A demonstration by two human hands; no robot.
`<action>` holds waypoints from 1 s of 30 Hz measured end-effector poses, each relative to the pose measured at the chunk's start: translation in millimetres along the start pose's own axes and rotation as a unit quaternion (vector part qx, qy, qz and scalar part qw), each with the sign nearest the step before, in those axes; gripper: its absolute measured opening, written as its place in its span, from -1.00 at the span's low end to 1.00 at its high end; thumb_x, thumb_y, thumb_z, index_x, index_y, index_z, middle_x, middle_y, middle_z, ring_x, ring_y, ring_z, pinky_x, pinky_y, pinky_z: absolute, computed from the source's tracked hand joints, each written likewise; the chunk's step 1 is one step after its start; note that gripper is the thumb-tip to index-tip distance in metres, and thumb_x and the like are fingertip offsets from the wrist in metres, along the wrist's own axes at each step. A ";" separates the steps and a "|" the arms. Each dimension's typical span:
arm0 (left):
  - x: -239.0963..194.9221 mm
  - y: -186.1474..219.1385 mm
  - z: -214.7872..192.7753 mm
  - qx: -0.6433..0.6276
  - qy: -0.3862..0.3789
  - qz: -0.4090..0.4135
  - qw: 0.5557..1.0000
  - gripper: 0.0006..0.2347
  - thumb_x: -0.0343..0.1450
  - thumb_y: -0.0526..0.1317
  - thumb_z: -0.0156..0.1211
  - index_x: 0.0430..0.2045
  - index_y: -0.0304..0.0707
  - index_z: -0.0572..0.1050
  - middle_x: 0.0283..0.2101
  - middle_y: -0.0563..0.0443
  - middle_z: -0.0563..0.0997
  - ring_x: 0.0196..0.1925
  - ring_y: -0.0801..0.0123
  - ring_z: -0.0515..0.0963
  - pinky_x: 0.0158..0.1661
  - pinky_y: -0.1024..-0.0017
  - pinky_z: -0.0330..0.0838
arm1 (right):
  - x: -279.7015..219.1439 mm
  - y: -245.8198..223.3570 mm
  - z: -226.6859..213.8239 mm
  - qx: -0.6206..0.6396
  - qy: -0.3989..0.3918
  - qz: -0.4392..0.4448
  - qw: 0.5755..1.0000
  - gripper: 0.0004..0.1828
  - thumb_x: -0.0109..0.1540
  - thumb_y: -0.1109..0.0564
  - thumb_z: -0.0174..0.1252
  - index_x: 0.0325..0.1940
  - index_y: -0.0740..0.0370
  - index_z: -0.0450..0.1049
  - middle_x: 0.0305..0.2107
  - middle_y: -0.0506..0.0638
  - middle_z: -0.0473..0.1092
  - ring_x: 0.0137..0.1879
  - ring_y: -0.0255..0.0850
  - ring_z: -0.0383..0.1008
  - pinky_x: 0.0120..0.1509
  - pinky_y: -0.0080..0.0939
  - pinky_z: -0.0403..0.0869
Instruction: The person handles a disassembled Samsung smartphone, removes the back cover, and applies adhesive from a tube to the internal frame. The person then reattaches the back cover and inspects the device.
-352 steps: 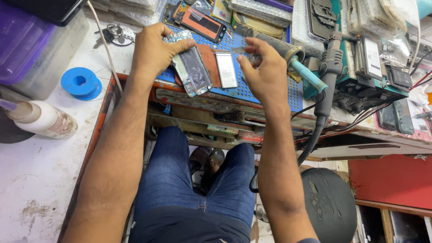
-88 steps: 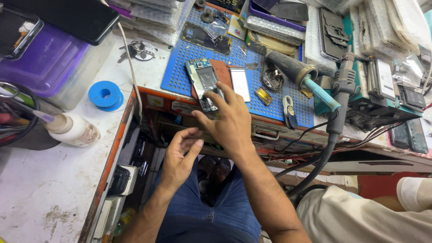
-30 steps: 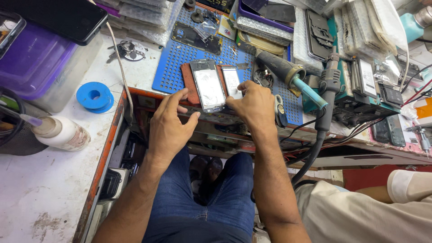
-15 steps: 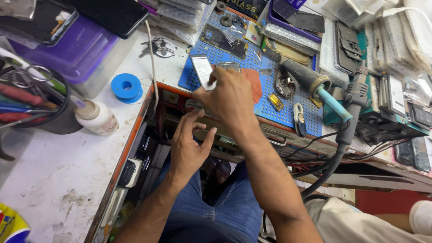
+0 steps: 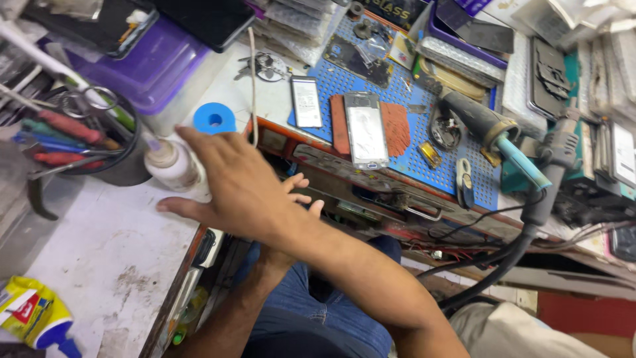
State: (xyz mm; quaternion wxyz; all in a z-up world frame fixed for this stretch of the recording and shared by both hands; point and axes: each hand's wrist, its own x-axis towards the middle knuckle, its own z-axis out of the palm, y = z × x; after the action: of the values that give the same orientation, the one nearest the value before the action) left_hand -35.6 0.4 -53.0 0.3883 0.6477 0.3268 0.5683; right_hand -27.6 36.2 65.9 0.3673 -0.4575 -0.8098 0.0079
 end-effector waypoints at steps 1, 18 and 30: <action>-1.9 -0.7 1.4 -0.006 -0.003 -0.012 1.000 -0.50 0.34 -0.35 0.38 0.17 -0.43 0.32 0.10 -0.18 0.53 -0.10 0.33 0.60 -0.10 0.41 0.54 | 2.5 -3.0 10.5 0.019 -0.005 0.023 1.000 -0.09 0.16 -0.27 0.34 0.38 0.34 0.25 0.06 0.18 0.44 0.14 0.07 0.44 0.28 -0.01 0.43; -13.2 -6.0 -0.8 -0.011 -0.010 -0.046 0.999 -0.50 0.33 -0.35 0.40 0.17 -0.33 0.35 0.06 -0.13 0.54 -0.15 0.34 0.60 -0.11 0.41 0.55 | 0.4 -23.8 20.5 0.010 0.200 -0.045 0.979 -0.01 0.11 -0.19 0.40 0.36 0.38 0.07 0.11 0.38 0.28 0.18 0.28 0.38 0.23 0.14 0.45; -10.8 6.7 -4.6 0.032 -0.046 -0.040 0.998 -0.59 0.34 -0.36 0.39 0.07 -0.38 0.41 0.00 -0.13 0.61 -0.19 0.34 0.68 -0.16 0.43 0.55 | -83.2 -90.4 92.2 0.120 -0.114 -0.098 0.981 -0.67 0.47 -0.06 -0.11 0.26 -0.02 0.40 0.14 0.09 0.32 0.01 -0.13 0.44 0.05 -0.20 0.42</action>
State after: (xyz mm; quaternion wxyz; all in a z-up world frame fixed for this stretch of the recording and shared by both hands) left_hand -41.8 -11.6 -52.1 0.4040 0.6718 0.3525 0.5111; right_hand -123.7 -48.7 -18.9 0.3238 -0.3245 -0.8805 0.1212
